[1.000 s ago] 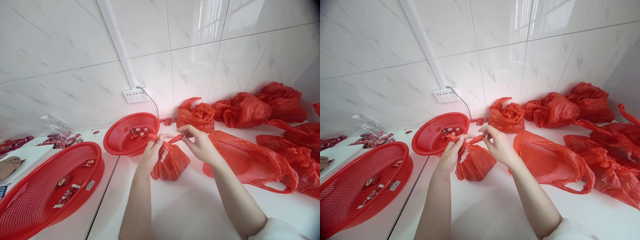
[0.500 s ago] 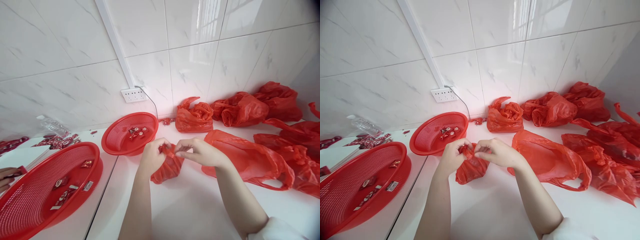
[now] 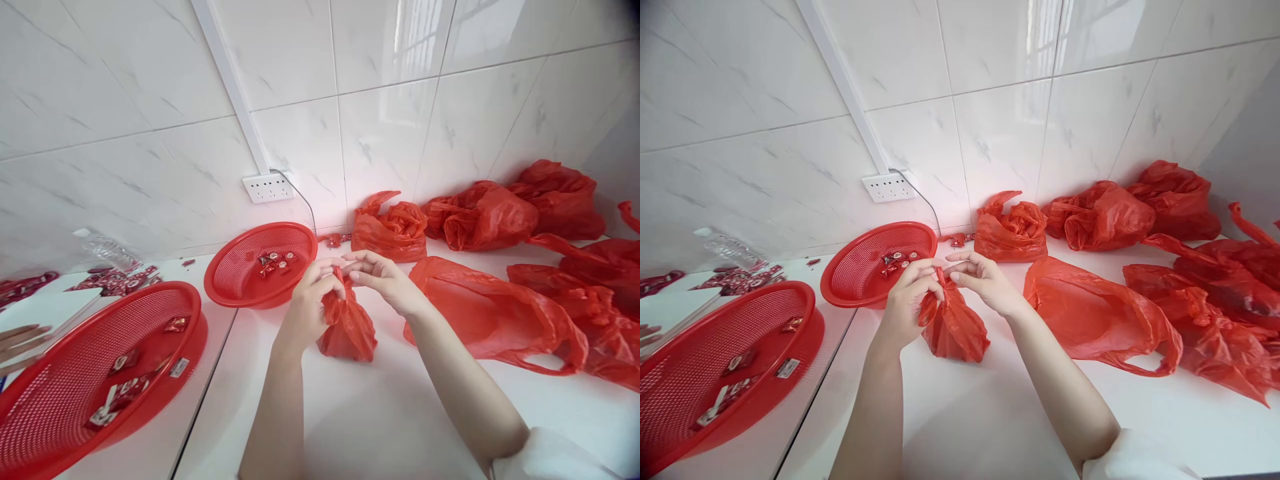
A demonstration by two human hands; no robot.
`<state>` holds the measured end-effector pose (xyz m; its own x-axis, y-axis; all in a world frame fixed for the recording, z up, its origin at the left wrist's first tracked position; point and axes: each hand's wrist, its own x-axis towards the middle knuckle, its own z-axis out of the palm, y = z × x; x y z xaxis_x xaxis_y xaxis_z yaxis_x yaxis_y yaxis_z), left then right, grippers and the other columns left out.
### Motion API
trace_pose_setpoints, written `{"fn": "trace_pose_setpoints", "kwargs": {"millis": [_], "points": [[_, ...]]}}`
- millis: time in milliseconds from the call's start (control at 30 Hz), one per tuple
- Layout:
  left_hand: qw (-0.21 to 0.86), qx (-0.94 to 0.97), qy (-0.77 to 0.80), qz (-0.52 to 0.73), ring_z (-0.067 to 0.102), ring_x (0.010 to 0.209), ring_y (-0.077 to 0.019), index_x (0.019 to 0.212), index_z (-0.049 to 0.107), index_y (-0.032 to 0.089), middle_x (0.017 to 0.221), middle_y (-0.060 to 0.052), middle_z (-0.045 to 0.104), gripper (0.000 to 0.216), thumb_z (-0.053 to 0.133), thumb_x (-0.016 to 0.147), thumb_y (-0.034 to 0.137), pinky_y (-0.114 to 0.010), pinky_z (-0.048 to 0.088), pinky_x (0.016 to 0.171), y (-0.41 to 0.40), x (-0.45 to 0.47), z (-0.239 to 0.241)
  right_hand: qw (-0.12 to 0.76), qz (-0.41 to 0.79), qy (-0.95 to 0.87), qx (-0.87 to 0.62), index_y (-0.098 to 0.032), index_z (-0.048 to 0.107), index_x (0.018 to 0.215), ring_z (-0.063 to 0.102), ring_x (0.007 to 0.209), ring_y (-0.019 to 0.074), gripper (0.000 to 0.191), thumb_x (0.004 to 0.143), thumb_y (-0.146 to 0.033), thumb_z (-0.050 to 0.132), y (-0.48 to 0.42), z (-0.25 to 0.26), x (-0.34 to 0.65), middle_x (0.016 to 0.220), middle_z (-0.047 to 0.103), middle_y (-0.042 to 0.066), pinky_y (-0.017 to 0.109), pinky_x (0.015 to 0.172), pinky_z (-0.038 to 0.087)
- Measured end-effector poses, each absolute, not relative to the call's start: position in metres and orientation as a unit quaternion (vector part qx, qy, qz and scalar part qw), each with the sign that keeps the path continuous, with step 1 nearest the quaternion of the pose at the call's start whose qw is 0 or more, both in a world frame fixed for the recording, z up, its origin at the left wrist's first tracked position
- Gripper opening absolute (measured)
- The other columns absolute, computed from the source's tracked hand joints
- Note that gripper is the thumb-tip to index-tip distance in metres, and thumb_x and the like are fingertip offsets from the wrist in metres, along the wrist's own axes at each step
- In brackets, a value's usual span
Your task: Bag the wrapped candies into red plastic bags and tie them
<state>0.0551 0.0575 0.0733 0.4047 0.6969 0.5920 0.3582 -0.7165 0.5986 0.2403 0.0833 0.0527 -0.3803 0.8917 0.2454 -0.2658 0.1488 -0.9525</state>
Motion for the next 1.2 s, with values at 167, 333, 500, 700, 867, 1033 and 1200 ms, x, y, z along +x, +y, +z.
{"fn": "trace_pose_setpoints", "kwargs": {"millis": [167,333,500,700,867,1033,1200], "points": [[0.175,0.824,0.333,0.424,0.051,0.120,-0.0225,0.075,0.058,0.019,0.132,-0.008,0.047,0.015,0.055,0.080,0.005,-0.039,0.044,0.099,0.061,0.057,0.072,0.469,0.595,-0.578,-0.303,-0.024,0.057,0.114,0.059,0.085,0.0134,0.036,0.081,-0.034,0.067,0.087,0.047,0.237,0.106,0.064,0.004,0.027,0.068,0.046],[0.215,0.823,0.338,0.403,0.053,0.117,-0.0214,0.083,0.065,0.021,0.132,-0.007,0.046,0.009,0.062,0.081,0.013,-0.037,0.045,0.100,0.062,0.056,0.072,0.467,0.633,-0.557,-0.268,-0.021,0.059,0.102,0.053,0.068,0.0110,0.031,0.077,-0.034,0.071,0.085,0.048,0.231,0.082,0.062,0.000,0.025,0.060,0.040],[0.313,0.810,0.345,0.357,0.048,0.126,-0.0226,0.102,0.072,0.027,0.138,-0.005,0.048,0.021,0.055,0.089,0.025,-0.035,0.043,0.103,0.071,0.045,0.068,0.520,0.626,-0.496,-0.302,-0.020,0.063,0.095,0.045,0.060,0.0069,0.025,0.077,-0.034,0.072,0.088,0.049,0.240,0.075,0.055,-0.003,0.022,0.056,0.033],[0.439,0.724,0.339,0.411,0.051,0.124,-0.0246,0.089,0.075,0.019,0.127,-0.008,0.062,0.045,0.035,0.098,0.039,-0.040,0.035,0.108,0.080,0.036,0.061,0.512,0.642,-0.490,-0.293,-0.021,0.060,0.096,0.038,0.052,0.0063,0.026,0.079,-0.037,0.069,0.089,0.055,0.257,0.065,0.050,-0.005,0.022,0.050,0.025],[0.509,0.615,0.305,0.520,0.055,0.118,-0.0241,0.057,0.061,0.018,0.114,-0.009,0.069,0.050,0.040,0.096,0.040,-0.041,0.034,0.108,0.080,0.034,0.063,0.554,0.543,-0.500,-0.386,-0.022,0.060,0.093,0.043,0.050,0.0069,0.032,0.084,-0.052,0.059,0.081,0.068,0.272,0.063,0.051,-0.004,0.021,0.048,0.027],[0.514,0.483,0.352,0.615,0.058,0.112,-0.0218,0.046,0.042,0.020,0.089,-0.007,0.072,0.048,0.050,0.090,0.037,-0.036,0.037,0.104,0.091,0.017,0.060,0.591,0.439,-0.468,-0.490,-0.022,0.063,0.097,0.043,0.044,0.0081,0.043,0.086,-0.061,0.049,0.078,0.075,0.304,0.054,0.050,-0.003,0.021,0.047,0.035],[0.509,0.460,0.389,0.615,0.058,0.113,-0.0246,0.044,0.034,0.021,0.081,-0.008,0.070,0.050,0.055,0.085,0.040,-0.036,0.038,0.102,0.099,0.003,0.055,0.624,0.379,-0.443,-0.521,-0.021,0.064,0.093,0.041,0.042,0.0094,0.047,0.085,-0.064,0.047,0.088,0.066,0.323,0.052,0.047,-0.003,0.022,0.042,0.033]]}}
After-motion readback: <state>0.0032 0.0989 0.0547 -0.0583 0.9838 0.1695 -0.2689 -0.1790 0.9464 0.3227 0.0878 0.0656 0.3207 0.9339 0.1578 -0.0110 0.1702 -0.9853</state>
